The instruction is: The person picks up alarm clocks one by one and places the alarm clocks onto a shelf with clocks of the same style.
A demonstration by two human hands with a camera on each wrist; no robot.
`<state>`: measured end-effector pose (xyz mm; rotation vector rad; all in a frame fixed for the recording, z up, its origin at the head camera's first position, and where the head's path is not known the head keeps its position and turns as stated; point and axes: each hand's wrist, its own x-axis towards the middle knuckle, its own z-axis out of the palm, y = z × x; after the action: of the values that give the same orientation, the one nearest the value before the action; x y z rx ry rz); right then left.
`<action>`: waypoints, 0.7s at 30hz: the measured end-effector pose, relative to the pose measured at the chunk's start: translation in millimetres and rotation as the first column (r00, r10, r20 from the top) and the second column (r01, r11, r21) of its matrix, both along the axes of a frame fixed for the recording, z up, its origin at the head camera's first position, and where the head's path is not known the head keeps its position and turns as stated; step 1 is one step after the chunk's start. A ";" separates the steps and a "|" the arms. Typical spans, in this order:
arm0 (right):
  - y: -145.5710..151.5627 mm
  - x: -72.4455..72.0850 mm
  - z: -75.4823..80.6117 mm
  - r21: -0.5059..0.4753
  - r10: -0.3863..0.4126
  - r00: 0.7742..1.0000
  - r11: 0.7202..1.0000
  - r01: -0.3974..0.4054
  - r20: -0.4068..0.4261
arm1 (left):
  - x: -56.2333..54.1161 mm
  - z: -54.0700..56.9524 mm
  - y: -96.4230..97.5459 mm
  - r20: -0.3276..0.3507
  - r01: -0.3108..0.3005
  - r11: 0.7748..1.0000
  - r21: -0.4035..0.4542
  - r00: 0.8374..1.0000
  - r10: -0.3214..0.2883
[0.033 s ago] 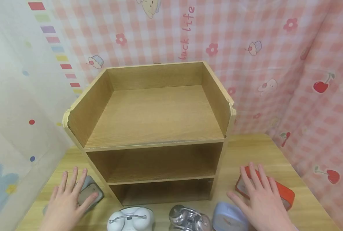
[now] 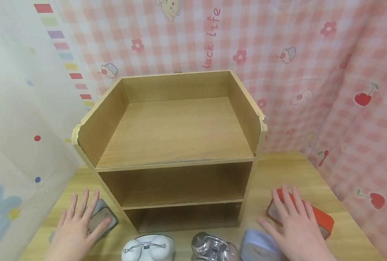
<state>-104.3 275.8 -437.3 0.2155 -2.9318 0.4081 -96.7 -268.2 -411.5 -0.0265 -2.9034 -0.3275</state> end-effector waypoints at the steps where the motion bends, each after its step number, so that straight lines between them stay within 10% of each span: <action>1: -0.5 -0.3 -0.3 -0.001 0.002 1.000 1.000 -0.002 0.005 | 1.4 -0.2 0.0 -0.005 0.000 1.000 0.007 1.000 0.000; 11: -5.5 3.8 -4.6 -0.020 0.084 0.989 0.996 -0.087 -0.121 | 7.2 2.4 -0.5 -0.202 0.106 0.978 0.177 0.977 -0.069; 21: -17.7 11.8 -6.9 -0.067 0.187 0.954 0.976 -0.208 -0.235 | 3.7 26.4 8.5 -0.496 0.336 0.858 0.388 0.861 -0.113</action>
<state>-92.5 258.1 -444.2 0.5109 -2.6686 0.5083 -92.9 -259.7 -385.1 -0.3335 -2.2839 -0.9179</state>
